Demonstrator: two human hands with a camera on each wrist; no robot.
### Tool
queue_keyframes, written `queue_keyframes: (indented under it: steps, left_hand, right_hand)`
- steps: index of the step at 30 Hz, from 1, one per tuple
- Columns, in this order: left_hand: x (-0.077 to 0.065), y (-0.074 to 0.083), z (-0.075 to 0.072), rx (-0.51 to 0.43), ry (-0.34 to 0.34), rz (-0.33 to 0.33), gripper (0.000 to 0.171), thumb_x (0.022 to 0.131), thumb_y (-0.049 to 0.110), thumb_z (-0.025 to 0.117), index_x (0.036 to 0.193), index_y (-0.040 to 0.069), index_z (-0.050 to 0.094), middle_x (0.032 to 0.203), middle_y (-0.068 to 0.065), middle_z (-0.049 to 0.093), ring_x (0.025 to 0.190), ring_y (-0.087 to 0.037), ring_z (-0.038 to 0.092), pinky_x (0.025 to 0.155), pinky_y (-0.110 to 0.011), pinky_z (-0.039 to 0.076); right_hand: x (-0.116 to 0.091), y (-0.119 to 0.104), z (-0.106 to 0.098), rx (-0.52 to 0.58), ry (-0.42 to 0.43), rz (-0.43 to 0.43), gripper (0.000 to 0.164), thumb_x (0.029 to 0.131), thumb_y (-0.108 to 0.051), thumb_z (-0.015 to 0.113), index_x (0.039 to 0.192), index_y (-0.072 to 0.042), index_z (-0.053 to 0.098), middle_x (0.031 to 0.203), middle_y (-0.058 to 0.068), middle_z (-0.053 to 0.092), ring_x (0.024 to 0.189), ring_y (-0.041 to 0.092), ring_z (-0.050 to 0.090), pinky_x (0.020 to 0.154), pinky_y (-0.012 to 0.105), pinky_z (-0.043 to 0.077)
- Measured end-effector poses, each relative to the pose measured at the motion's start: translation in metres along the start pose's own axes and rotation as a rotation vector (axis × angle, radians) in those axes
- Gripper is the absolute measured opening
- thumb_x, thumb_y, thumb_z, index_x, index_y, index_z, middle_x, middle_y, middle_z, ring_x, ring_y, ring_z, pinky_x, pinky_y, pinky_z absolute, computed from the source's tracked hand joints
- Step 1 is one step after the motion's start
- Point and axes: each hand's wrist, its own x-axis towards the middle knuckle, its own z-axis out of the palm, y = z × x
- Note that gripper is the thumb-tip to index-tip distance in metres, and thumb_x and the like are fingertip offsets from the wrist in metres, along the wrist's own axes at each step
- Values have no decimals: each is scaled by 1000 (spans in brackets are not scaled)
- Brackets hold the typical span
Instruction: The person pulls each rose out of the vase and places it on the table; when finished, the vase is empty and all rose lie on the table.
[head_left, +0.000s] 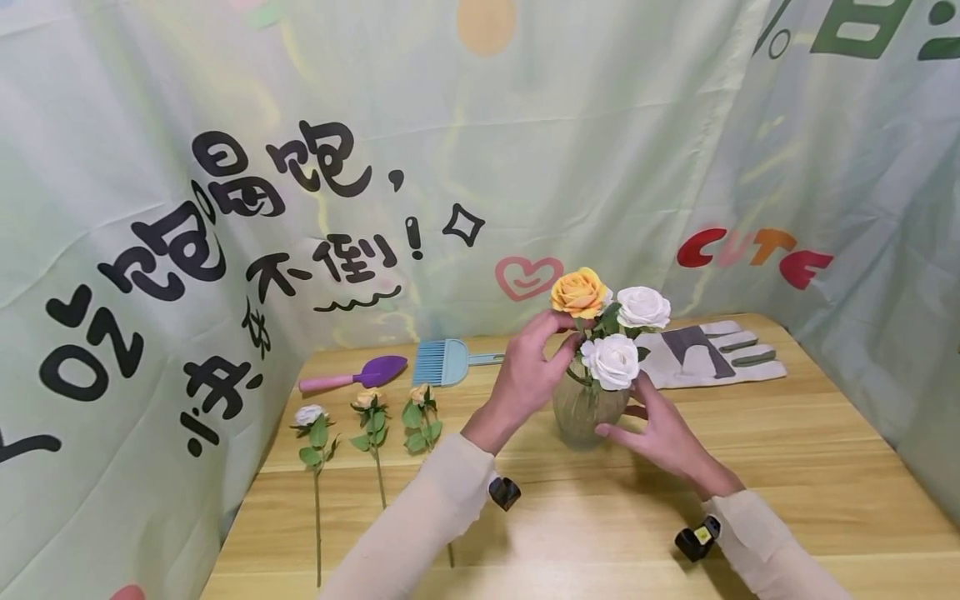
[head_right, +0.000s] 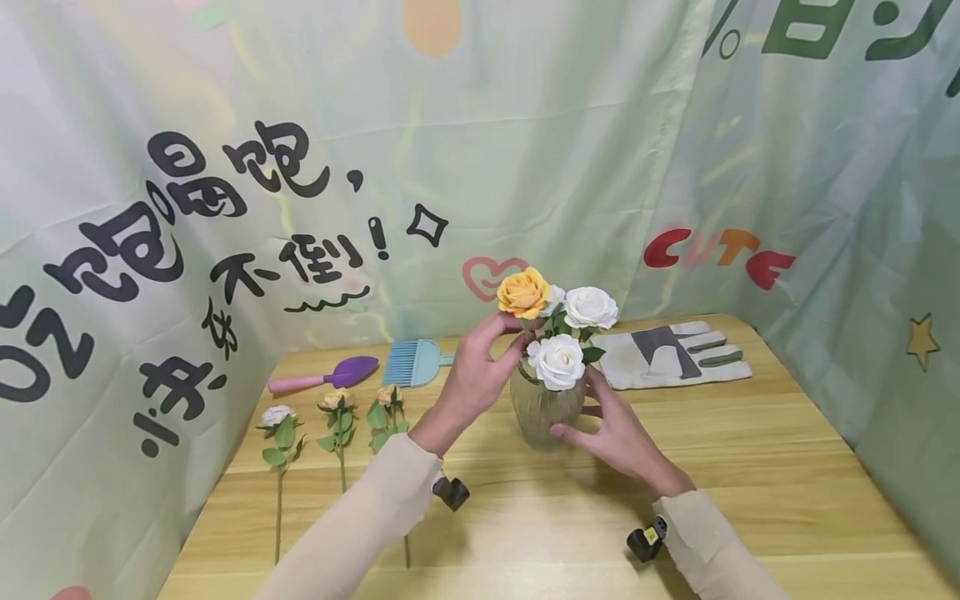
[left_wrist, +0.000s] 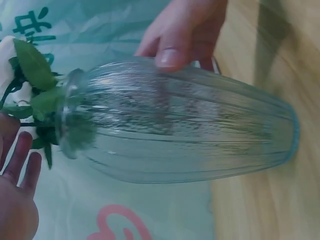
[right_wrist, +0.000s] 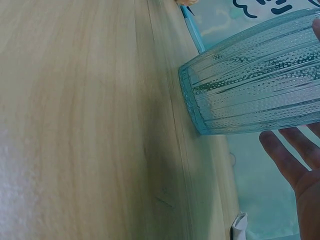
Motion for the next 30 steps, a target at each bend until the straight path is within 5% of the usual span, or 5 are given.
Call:
queue_keyframes:
  steps: [5,11,21,26,30]
  left_hand:
    - [9,3,-12,-89,80,33,12,104,-1,70,116,-1,71,119,-18,75,113,-32,75,104,-25,62]
    - [21,9,-37,-210,188,-28,16,103,-3,68,119,-7,68,120,-25,73,109,-39,75,101,-31,65]
    - [43,23,-95,-445,375,-22,25,100,-13,66,124,-16,59,120,-28,71,101,-9,72,92,-37,69]
    - [32,16,-124,-482,437,-64,26,98,-18,65,123,-16,58,115,-5,75,98,-14,73,87,-34,69]
    - [9,1,-135,-391,361,-198,24,101,-14,63,125,-12,60,119,-8,74,100,-13,72,89,-32,69]
  right_hand:
    - [0,0,1,-4,-4,-2,104,90,-16,91,170,-4,26,162,31,47,138,49,57,101,57,64]
    - [1,0,0,-2,-13,-2,106,89,-17,92,171,-6,25,164,29,47,141,45,57,103,35,64]
    - [1,3,0,1,-23,2,104,91,-19,91,171,-9,26,166,28,47,143,47,56,104,34,63]
    - [1,3,0,1,-21,1,103,90,-18,91,170,-8,27,162,28,51,141,45,58,103,33,63]
    - [0,3,-1,-3,-15,4,102,90,-18,92,170,-7,28,158,27,54,139,44,59,103,32,63]
